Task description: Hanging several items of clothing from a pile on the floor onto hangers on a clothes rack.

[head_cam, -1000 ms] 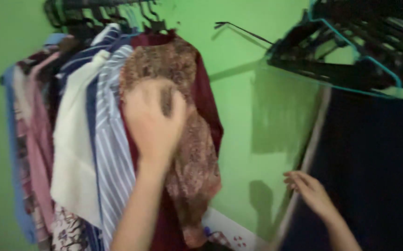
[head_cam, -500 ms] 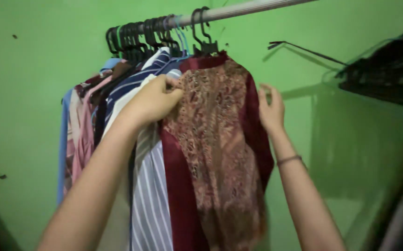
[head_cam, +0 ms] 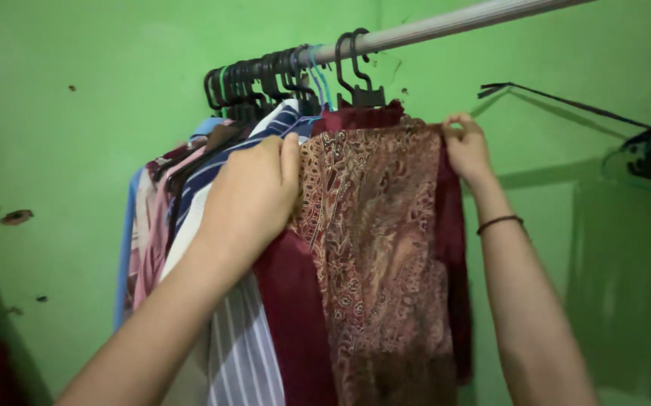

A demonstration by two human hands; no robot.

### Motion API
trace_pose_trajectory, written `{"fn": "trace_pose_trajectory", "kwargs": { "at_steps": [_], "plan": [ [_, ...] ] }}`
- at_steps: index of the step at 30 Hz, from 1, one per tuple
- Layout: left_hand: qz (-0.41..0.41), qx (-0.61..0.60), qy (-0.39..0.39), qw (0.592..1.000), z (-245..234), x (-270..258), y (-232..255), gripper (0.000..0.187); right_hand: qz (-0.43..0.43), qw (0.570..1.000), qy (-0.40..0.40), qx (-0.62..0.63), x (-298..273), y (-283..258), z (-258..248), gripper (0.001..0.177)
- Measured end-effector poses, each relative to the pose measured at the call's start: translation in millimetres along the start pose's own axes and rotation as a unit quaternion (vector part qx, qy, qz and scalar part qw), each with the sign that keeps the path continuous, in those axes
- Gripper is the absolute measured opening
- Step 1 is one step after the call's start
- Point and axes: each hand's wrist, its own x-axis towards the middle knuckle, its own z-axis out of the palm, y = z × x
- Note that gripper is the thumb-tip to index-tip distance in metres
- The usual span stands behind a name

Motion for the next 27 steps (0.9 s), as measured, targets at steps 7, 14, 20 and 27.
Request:
{"fn": "trace_pose_trajectory", "kwargs": {
  "at_steps": [7,14,20,27],
  "plan": [
    [0.079,0.110,0.100,0.986,-18.1,5.1,21.7,0.028,0.119,0.984,-0.127,0.034,19.9,-2.6,-30.1,0.022],
    [0.188,0.083,0.106,0.973,-33.9,-29.8,36.6,0.048,0.297,0.890,-0.289,0.190,5.2,106.7,-21.4,0.031],
    [0.046,0.021,0.098,0.994,-36.1,-25.0,2.4,0.041,0.274,0.893,-0.216,0.285,-26.9,5.4,-32.3,0.051],
    [0.036,-0.047,0.004,0.998,-28.9,-11.7,-13.3,0.032,0.204,0.944,-0.144,0.216,-5.9,8.3,-42.5,0.047]
  ]
}}
